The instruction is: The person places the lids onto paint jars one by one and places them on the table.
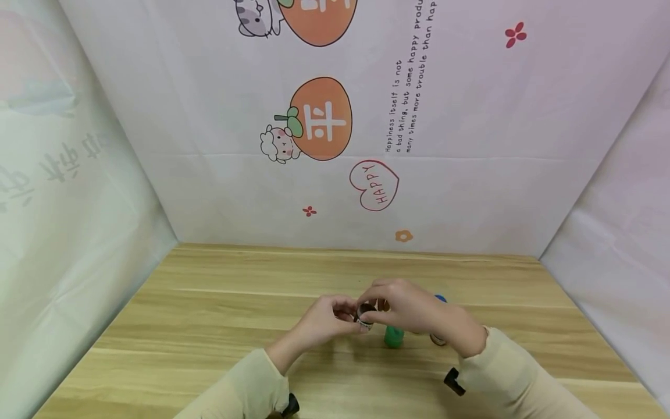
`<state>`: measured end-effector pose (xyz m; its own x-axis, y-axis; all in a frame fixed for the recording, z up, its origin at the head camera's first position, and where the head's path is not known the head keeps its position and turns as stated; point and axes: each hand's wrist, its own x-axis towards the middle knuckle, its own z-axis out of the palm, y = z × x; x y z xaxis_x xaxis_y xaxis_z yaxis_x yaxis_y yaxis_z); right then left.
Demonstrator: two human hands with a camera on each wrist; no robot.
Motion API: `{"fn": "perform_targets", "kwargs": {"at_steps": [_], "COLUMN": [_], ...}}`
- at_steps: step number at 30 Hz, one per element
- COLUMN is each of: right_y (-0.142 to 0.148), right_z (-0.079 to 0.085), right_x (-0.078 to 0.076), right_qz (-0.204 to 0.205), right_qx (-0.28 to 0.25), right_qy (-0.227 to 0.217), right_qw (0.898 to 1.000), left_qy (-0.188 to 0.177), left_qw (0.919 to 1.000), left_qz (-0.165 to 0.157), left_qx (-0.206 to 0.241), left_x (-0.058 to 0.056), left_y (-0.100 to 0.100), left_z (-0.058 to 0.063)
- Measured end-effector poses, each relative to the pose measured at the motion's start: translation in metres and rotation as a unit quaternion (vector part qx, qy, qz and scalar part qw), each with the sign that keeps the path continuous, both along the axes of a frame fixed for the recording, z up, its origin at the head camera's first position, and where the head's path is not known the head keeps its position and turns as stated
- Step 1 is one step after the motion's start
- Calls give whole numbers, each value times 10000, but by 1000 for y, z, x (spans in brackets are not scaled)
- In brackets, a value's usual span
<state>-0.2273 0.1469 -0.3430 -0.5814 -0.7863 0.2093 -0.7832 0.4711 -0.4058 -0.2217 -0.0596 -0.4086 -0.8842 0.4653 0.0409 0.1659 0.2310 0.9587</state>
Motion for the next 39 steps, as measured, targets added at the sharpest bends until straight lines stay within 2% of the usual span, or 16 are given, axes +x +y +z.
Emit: {"fn": "perform_targets", "kwargs": {"at_steps": [3,6,9,12,15,19,22,26,29,39], "right_y": [-3,-5,-4,0,4,6,7,7,6,2], "right_z": [-5,-8,-7,-4,-2,-2,-2,-1,-1,-5], "right_x": [0,0,1,1,0,-2,-3,-2,-2,0], "right_qz": [-136,-186,-226,-201,190,952,1118,896,688,41], "right_qx": [104,247,339,285,98,-83,-53,83,129,309], "right_qy": [441,676,595,323,242,432,327,-90,-211,53], "right_qw": [9989,9972,9974,9989,9995,9945,9932,9959,9973,9995], "left_qy": [-39,-73,-103,-86,-69,-57,-67,-73,-53,-82], "left_qw": [10000,9999,9999,10000,10000,10000,9999,9998,9999,9999], "left_qz": [23,27,23,0,-9,-36,-99,-148,-94,-13], "left_qx": [47,67,33,-1,-45,-63,-14,66,77,71], "left_x": [2,3,4,4,5,4,3,2,2,4], "left_y": [1,1,0,0,-1,-1,0,0,0,-1], "left_z": [0,1,1,1,2,1,-1,-3,-3,-2]}}
